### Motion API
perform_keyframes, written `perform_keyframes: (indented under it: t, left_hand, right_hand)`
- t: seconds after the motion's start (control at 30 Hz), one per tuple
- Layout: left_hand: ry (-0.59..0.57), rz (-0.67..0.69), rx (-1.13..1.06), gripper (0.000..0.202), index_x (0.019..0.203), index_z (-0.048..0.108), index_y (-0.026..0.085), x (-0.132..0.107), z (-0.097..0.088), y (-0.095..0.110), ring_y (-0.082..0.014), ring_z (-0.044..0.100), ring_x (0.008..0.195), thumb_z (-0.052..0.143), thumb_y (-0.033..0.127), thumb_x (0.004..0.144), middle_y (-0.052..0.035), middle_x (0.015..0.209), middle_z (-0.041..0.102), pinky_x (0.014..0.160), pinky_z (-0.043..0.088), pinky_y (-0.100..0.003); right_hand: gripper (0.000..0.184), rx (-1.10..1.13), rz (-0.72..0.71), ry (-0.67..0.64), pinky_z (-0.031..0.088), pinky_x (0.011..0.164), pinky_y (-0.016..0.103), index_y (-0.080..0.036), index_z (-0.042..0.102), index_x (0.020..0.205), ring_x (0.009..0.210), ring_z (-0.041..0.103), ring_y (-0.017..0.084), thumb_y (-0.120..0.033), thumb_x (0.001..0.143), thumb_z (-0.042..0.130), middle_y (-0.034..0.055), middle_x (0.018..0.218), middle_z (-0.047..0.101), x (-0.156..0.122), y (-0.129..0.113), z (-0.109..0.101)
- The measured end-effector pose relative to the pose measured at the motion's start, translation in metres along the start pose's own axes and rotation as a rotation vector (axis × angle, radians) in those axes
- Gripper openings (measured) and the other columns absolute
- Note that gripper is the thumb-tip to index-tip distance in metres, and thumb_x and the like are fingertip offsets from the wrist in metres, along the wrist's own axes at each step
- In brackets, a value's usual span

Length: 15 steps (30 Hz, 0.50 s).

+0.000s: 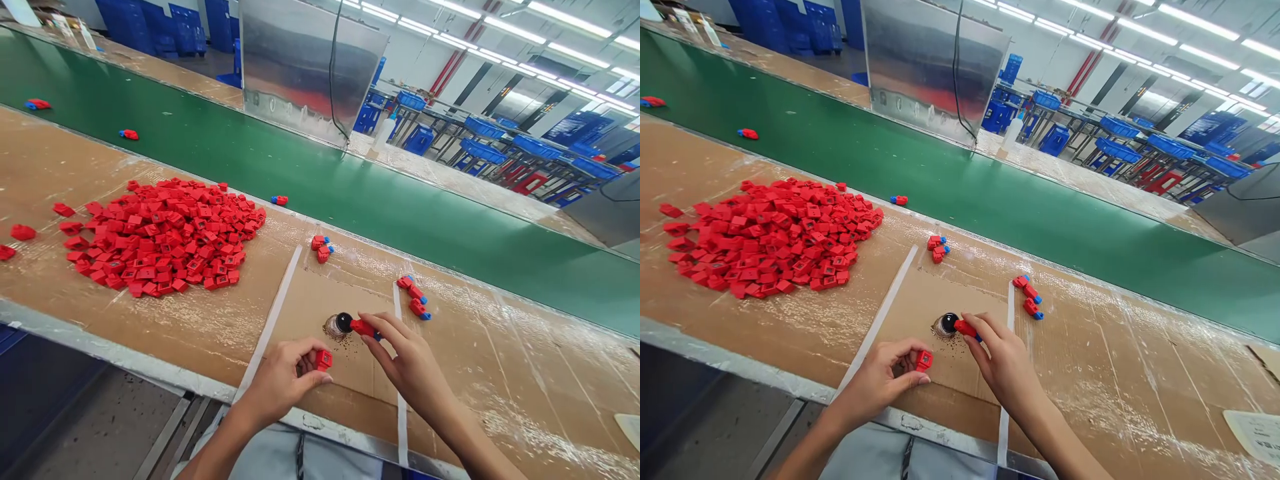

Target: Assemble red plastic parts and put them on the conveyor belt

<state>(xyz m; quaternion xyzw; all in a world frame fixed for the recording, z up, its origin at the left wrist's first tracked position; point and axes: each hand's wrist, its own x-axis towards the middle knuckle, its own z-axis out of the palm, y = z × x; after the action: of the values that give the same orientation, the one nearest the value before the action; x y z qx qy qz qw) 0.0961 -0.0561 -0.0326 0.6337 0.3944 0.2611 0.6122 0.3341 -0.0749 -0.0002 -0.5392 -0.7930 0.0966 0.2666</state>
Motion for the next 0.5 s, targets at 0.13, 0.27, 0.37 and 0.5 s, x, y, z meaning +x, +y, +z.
perform_keyframes:
  t: [0.13,0.27,0.37,0.5]
  left_hand:
    - [-0.012,-0.008,0.002,0.015,0.095,0.068,0.018,-0.0002,0.0011,0.0009,-0.0111,0.048,0.067,0.073,0.026,0.082,0.0052,0.071,0.055,0.062,0.037,-0.022]
    - [-0.010,0.002,0.007,0.016,0.096,0.068,0.018,-0.0004,0.0017,0.0006,-0.0109,0.049,0.067,0.073,0.026,0.082,0.0054,0.072,0.056,0.062,0.037,-0.021]
    - [-0.007,-0.001,0.010,0.015,0.094,0.068,0.018,-0.0012,0.0012,0.0011,-0.0107,0.049,0.067,0.074,0.025,0.082,0.0057,0.072,0.056,0.062,0.037,-0.021]
    - [-0.008,-0.009,-0.008,0.014,0.093,0.068,0.017,-0.0023,0.0006,0.0027,-0.0106,0.049,0.067,0.073,0.024,0.082,0.0056,0.072,0.056,0.062,0.037,-0.021]
  right_hand:
    - [0.019,-0.012,-0.004,0.005,0.051,0.078,0.029,-0.020,0.057,0.119,0.094,0.064,0.019,-0.023,0.101,0.053,0.0062,0.106,0.065,0.0000,0.0014,0.0048]
    - [0.017,-0.006,-0.007,-0.001,0.050,0.079,0.026,-0.021,0.057,0.117,0.093,0.064,0.017,-0.022,0.100,0.054,0.0044,0.105,0.065,0.0007,0.0009,0.0061]
    - [0.017,-0.008,-0.021,0.006,0.050,0.078,0.025,-0.021,0.058,0.117,0.093,0.064,0.016,-0.021,0.100,0.055,0.0040,0.106,0.064,0.0007,-0.0005,0.0051]
    - [0.018,-0.015,-0.032,0.020,0.050,0.077,0.025,-0.021,0.059,0.117,0.092,0.064,0.015,-0.021,0.100,0.055,0.0042,0.105,0.064,0.0014,-0.0027,0.0025]
